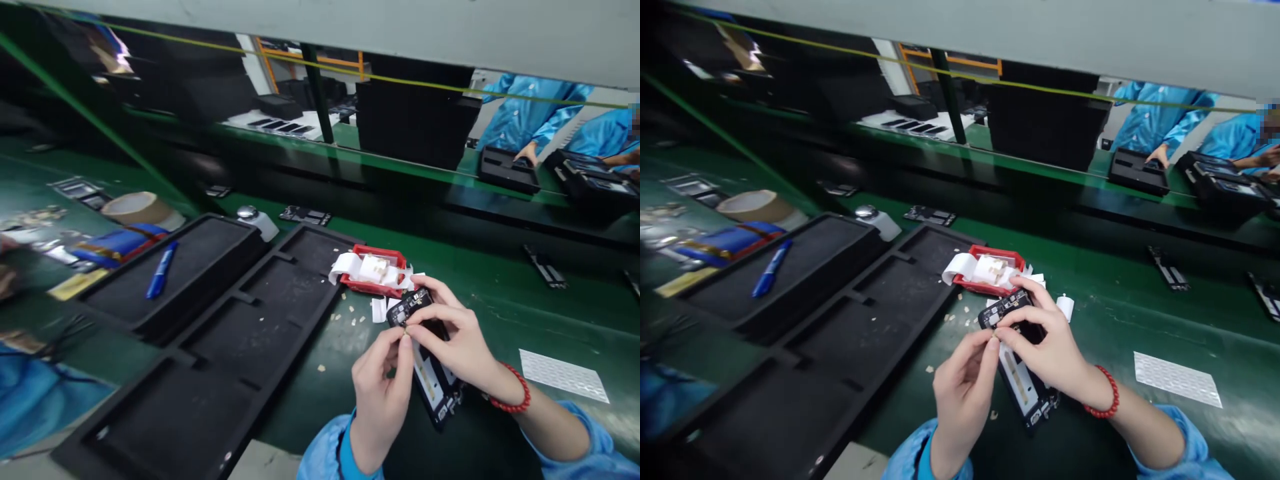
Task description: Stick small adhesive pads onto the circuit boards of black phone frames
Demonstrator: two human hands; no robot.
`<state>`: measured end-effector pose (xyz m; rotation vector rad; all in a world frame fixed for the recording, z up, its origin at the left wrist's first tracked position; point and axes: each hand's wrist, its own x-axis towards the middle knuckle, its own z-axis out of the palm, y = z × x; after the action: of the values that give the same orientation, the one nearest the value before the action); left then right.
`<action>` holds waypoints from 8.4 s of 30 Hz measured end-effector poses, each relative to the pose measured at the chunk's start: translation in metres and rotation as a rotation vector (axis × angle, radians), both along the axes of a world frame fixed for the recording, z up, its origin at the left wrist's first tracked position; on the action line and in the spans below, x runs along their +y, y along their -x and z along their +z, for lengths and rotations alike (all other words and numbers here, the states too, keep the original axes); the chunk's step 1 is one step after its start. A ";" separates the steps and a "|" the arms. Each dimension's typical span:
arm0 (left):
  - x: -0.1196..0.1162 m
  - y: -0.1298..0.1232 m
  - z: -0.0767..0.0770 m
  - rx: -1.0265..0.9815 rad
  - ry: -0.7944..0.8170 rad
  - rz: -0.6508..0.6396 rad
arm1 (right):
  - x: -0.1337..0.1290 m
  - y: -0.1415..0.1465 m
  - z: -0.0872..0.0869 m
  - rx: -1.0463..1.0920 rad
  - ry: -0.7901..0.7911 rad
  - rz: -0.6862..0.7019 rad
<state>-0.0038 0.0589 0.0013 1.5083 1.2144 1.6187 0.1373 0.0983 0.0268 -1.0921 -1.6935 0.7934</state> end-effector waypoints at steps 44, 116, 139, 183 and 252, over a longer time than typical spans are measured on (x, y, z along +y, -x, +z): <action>-0.005 0.011 0.011 -0.200 0.138 0.396 | -0.025 0.029 0.028 -0.071 -0.116 -0.127; -0.006 0.008 0.022 -0.141 0.092 0.419 | -0.024 0.045 0.008 0.478 0.122 -0.179; -0.022 0.036 -0.041 -0.367 0.635 -0.129 | -0.040 0.032 -0.051 0.296 0.141 -0.136; -0.006 0.017 -0.024 0.138 0.485 -0.113 | -0.040 -0.044 -0.048 -0.537 -0.327 0.092; -0.015 0.016 0.024 -0.565 0.610 -0.587 | -0.016 0.009 0.027 0.022 0.047 0.271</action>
<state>-0.0198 0.0439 0.0256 0.8197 0.7414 1.0324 0.1287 0.0822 0.0539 -0.8918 -1.8351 1.0157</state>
